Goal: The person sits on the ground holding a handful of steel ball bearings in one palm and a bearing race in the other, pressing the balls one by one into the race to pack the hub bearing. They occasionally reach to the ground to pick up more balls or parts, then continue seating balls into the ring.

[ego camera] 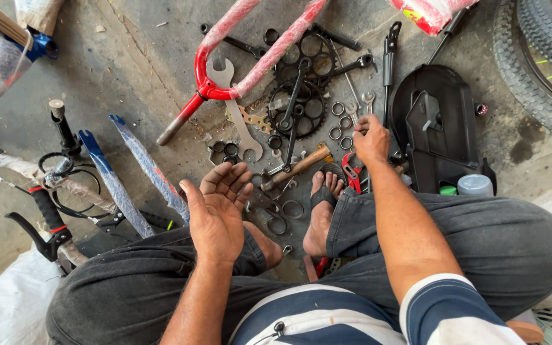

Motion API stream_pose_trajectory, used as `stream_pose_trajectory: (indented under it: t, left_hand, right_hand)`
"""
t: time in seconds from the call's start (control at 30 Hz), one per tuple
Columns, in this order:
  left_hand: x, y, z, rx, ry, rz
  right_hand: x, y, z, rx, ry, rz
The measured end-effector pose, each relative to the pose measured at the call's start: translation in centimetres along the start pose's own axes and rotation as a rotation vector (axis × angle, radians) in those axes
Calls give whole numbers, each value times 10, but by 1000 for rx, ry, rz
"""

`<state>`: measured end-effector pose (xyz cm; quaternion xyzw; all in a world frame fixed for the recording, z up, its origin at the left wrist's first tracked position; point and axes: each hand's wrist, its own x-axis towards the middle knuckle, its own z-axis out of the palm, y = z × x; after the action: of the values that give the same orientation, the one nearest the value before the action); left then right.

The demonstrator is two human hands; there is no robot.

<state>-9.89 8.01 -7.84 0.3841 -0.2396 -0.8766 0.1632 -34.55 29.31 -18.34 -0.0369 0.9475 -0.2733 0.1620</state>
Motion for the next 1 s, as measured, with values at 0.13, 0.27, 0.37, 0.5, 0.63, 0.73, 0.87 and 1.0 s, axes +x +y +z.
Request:
stream_pose_trajectory:
  t: [0.13,0.27,0.37,0.5,0.63,0.73,0.87,1.0]
  left_hand:
    - [-2,2,-2,10,7,3]
    - [-1,2,-2,-3,-1,3]
    - [-1,2,-1,6,-6,3]
    - [-1,1,-2,9,7,-3]
    - [0,2,-2,3,7,-4]
    - [0,1,-2,-1,5,-10]
    - [1,0,-1,4,6,-14]
    - [0,1,-1,10,3,-11]
  right_hand:
    - [-10,5,3,-53,-31,-11]
    - [-15,6,3,-143,-51,-37]
    - [-16,4,3,-195,-83,-74]
    - [-13,-1,6,-261,-140,-98]
    - [-11,-6,6,-331,-133,-118]
    - [-11,-11,5,-360,-134,-126]
    - [-12,-17,3,-367,-122,-141]
    - [-13,-19,3,-384,-121,-123]
